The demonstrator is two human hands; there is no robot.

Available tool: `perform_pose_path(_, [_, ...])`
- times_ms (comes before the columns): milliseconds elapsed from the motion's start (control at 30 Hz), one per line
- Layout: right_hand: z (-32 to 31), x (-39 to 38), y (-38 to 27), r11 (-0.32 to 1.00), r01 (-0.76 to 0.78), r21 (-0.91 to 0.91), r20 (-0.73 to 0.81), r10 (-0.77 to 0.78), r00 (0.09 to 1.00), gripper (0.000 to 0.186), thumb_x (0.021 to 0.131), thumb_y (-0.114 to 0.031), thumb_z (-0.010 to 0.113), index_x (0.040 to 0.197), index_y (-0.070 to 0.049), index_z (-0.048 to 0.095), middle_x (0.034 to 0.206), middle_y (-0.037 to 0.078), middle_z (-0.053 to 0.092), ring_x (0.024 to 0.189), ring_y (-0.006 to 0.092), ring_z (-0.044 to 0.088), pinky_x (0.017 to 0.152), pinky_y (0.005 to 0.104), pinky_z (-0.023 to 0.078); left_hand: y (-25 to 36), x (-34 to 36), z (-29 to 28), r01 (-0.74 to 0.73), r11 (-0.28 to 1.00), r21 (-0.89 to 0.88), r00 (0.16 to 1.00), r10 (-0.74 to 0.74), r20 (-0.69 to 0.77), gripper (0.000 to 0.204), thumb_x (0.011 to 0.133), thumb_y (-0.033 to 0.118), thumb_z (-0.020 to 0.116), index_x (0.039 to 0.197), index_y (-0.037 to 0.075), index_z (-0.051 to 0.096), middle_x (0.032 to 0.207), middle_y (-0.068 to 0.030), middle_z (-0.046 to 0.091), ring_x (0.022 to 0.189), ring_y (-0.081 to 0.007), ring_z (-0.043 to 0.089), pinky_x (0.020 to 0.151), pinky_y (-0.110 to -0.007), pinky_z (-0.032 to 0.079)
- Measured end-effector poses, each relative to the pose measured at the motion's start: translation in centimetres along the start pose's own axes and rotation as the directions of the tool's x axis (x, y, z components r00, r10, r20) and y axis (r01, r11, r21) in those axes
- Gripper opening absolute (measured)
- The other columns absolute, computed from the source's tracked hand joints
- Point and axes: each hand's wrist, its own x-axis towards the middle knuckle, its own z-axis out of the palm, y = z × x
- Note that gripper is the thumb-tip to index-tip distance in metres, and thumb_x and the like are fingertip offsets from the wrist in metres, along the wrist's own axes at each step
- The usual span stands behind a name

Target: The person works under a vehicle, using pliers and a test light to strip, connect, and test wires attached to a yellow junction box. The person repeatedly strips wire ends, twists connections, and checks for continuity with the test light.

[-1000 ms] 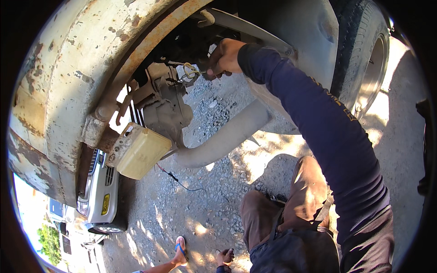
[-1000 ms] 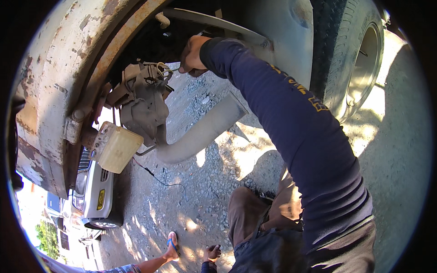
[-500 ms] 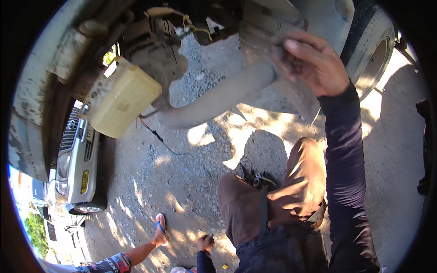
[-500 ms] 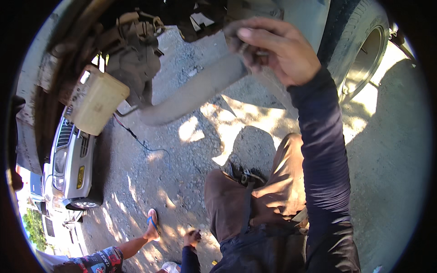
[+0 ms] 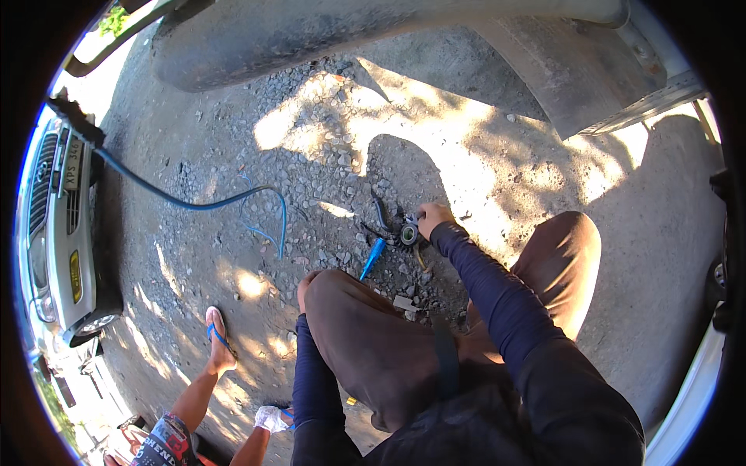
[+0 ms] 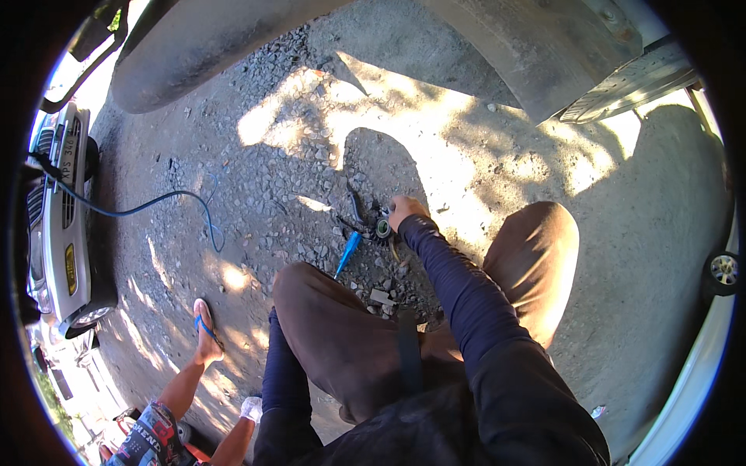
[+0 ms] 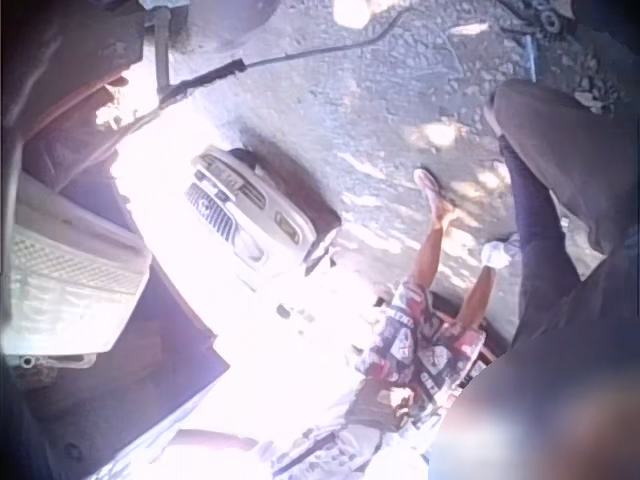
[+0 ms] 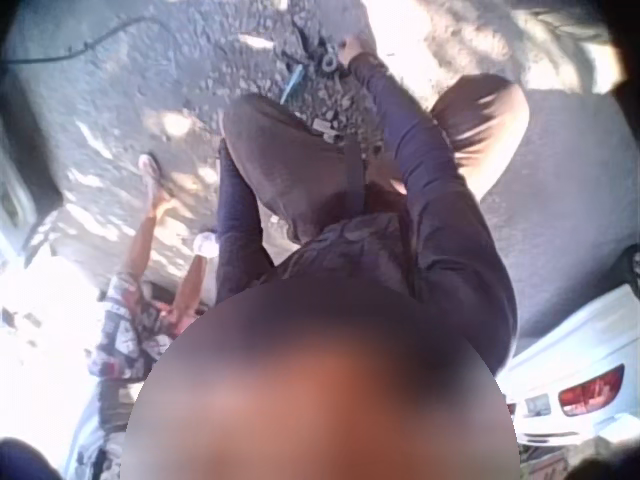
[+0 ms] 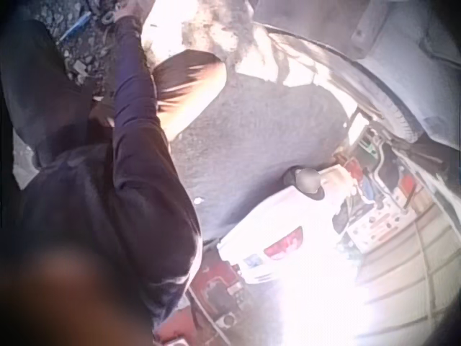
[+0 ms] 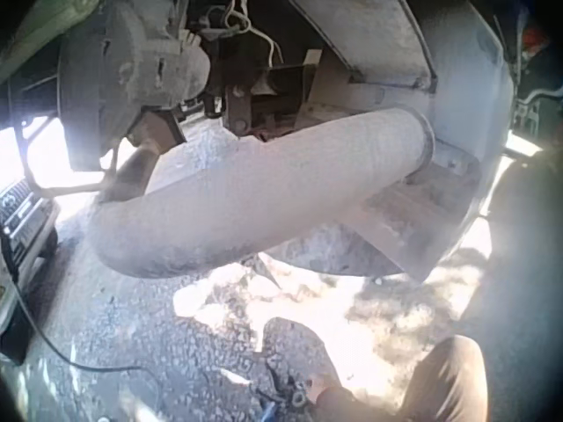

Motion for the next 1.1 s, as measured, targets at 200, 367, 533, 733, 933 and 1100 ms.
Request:
perform_pose_path(200, [4.6,-3.0,0.6,0.944,0.110,-0.311,-0.175,-0.171,0.970,0.045,0.085,-0.025,0.075,0.127,-0.011,0.062,0.131,0.016,0.053,0.128,0.0342,0.050,0.110,0.0456,0.041,-1.4,-2.5,4.3,-0.086,0.980,0.177,0.995,0.075,0.071,0.026,0.093,0.025,0.070,0.109,0.005,0.073,0.094,-0.0116,0.072,0.087,-0.0281,0.070,0.082,-0.038,0.056])
perform_pose_path(367, [5.3,-2.4,-2.3,0.906,0.215,-0.364,-0.064,-0.255,0.965,0.050,0.087,-0.042,0.075,0.125,-0.011,0.065,0.131,0.013,0.056,0.130,0.0326,0.048,0.112,0.0500,0.037,2.9,0.6,5.2,-0.164,0.928,0.336,0.985,0.135,0.108,0.024,0.091,0.024,0.071,0.109,0.008,0.074,0.101,-0.0156,0.073,0.092,-0.0334,0.071,0.084,-0.042,0.056])
perform_pose_path(533, [6.5,0.7,-5.8,0.889,0.126,-0.441,0.021,-0.130,0.991,0.054,0.087,-0.050,0.074,0.121,-0.009,0.070,0.129,0.013,0.060,0.131,0.0305,0.049,0.112,0.0469,0.037,6.7,6.6,6.9,-0.152,0.842,0.517,0.978,0.053,0.201,0.028,0.089,0.031,0.074,0.107,0.009,0.075,0.099,-0.0195,0.074,0.092,-0.0383,0.072,0.084,-0.046,0.057])
perform_pose_path(733, [0.9,0.4,-5.9,0.907,-0.188,0.377,0.032,0.190,0.981,0.037,0.087,-0.034,0.074,0.107,-0.003,0.072,0.105,0.012,0.071,0.088,0.0226,0.069,0.080,0.0411,0.058,8.7,9.0,9.6,-0.095,0.918,0.385,0.976,0.010,0.218,0.037,0.087,0.036,0.076,0.109,0.006,0.076,0.095,-0.0217,0.075,0.092,-0.0373,0.073,0.085,-0.046,0.057])
perform_pose_path(933, [-5.8,-6.3,-5.2,0.206,-0.006,0.979,-0.020,0.122,0.992,0.012,0.086,-0.006,0.061,0.096,-0.002,0.067,0.087,0.005,0.065,0.082,0.0181,0.065,0.072,0.0388,0.062,10.6,10.2,10.0,0.245,0.969,0.018,0.877,-0.230,0.422,0.052,0.100,0.042,0.065,0.121,-0.005,0.066,0.098,-0.0200,0.075,0.085,-0.0304,0.075,0.072,-0.043,0.062])
perform_pose_path(1100, [-9.6,-11.1,-6.1,-0.088,0.101,0.991,-0.109,-0.089,0.990,0.028,0.075,0.006,0.052,0.098,0.001,0.066,0.086,0.009,0.064,0.088,0.0284,0.068,0.083,0.0525,0.061,13.6,10.0,9.6,0.461,0.869,-0.180,0.754,-0.276,0.596,0.064,0.101,0.048,0.063,0.136,-0.004,0.053,0.109,-0.0261,0.072,0.092,-0.0352,0.073,0.079,-0.047,0.061])
